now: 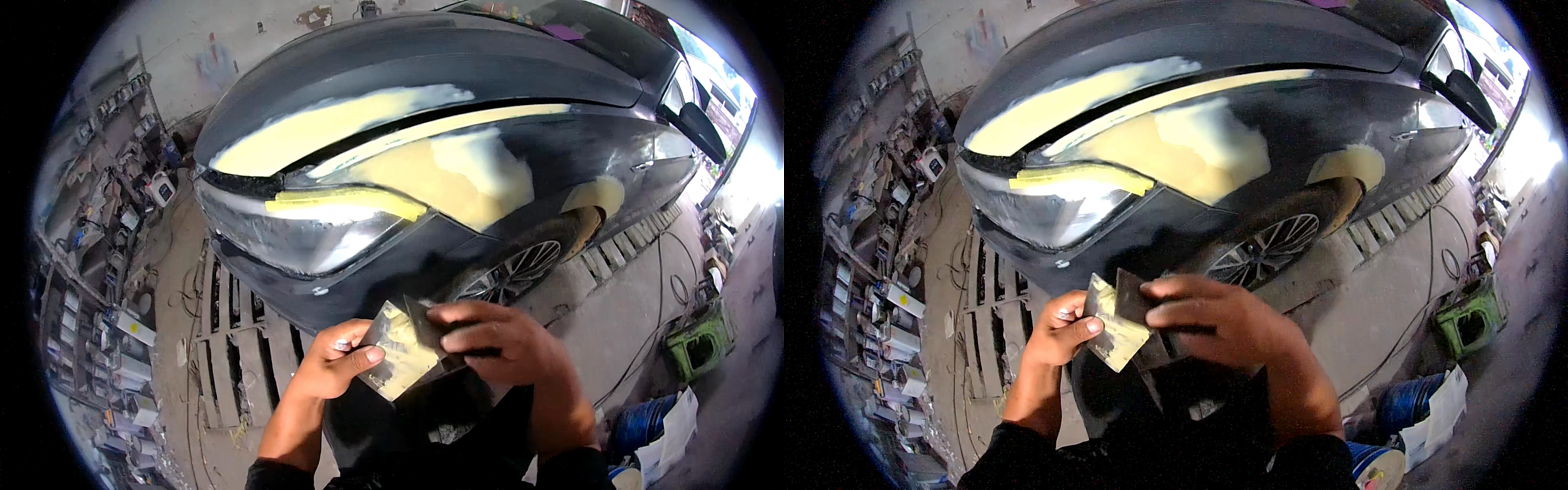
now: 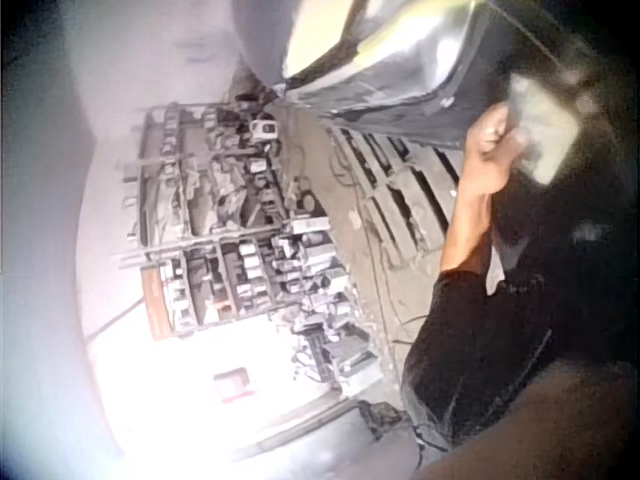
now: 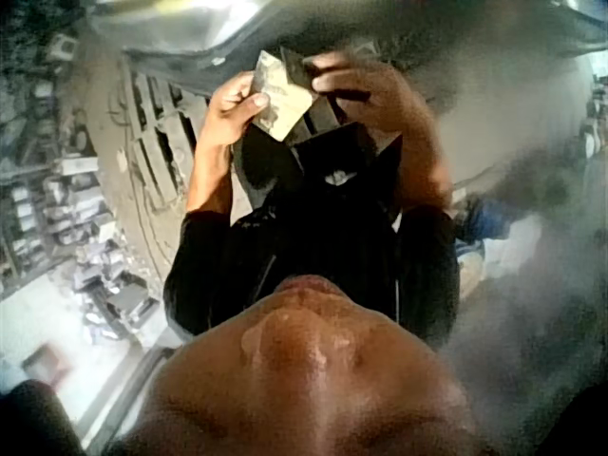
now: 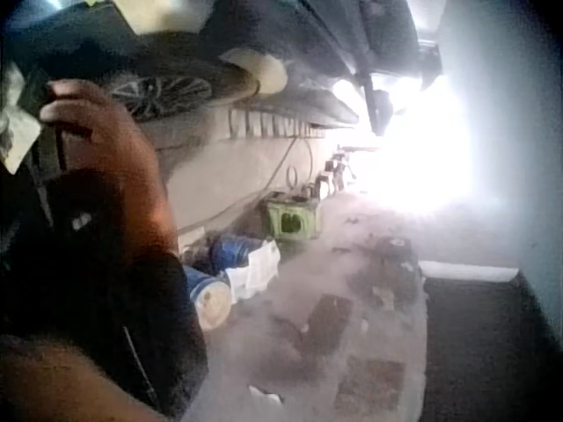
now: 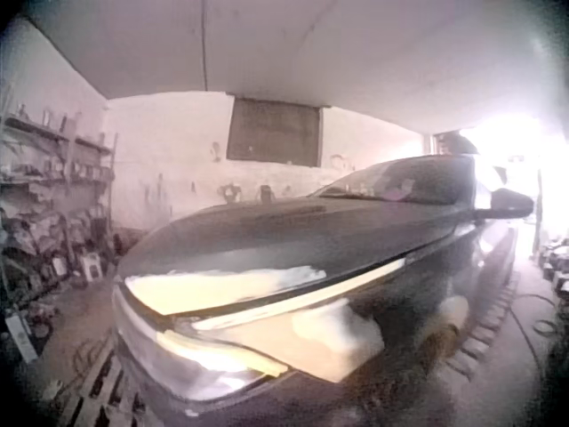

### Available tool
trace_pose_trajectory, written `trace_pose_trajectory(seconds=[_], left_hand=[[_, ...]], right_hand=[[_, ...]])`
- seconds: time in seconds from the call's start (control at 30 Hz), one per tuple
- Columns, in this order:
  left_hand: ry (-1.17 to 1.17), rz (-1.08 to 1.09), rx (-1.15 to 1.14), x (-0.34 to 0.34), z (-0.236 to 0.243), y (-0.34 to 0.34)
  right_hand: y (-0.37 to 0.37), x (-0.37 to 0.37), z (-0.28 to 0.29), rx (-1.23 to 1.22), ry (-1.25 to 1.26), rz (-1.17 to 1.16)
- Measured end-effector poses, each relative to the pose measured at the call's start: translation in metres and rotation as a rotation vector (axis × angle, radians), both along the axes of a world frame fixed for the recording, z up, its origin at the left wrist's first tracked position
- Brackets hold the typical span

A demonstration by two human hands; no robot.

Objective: The person sands a car fender using a sanding block and sandpaper, moving the tools across the yellow filler material on the black car body.

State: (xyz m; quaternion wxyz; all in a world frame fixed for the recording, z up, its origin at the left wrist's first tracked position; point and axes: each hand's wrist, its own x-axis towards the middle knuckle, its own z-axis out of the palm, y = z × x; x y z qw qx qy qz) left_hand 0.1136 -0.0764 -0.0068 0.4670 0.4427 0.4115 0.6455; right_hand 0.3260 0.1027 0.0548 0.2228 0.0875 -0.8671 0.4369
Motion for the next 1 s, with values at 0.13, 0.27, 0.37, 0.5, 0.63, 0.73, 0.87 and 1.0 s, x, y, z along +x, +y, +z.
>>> trace_pose_trajectory(seconds=[0.13, 0.27, 0.37, 0.5, 0.63, 0.73, 0.87, 1.0], left_hand=[[0.025, 0.134, 0.012, 0.018, 0.028, 0.002], [0.015, 0.323, 0.026, 0.024, 0.029, 0.002], [-0.025, 0.351, 0.035, 0.030, 0.035, 0.007], [-0.036, 0.359, 0.007, 0.034, 0.036, 0.011], [0.253, 0.493, 0.028, 0.033, 0.036, 0.010], [0.716, 0.791, 0.165, 0.022, 0.022, 0.014], [0.198, 0.747, 0.184, -0.017, -0.004, 0.024], [-0.250, 0.603, 0.358, -0.050, -0.049, 0.040]], right_hand=[[0.008, 0.003, -0.021, 0.378, -0.109, -0.403], [-0.012, -0.002, -0.008, 0.394, 0.117, -0.705], [-0.027, -0.012, -0.009, 0.545, 0.194, -0.755], [-0.040, -0.024, -0.004, 0.688, 0.188, -0.796], [-0.045, -0.030, -0.013, 0.724, 0.103, -0.774], [-0.039, -0.029, -0.018, 0.665, 0.036, -0.741], [-0.028, -0.034, -0.014, 0.546, 0.106, -0.872], [-0.027, -0.071, 0.005, 0.753, 0.024, -1.016]])
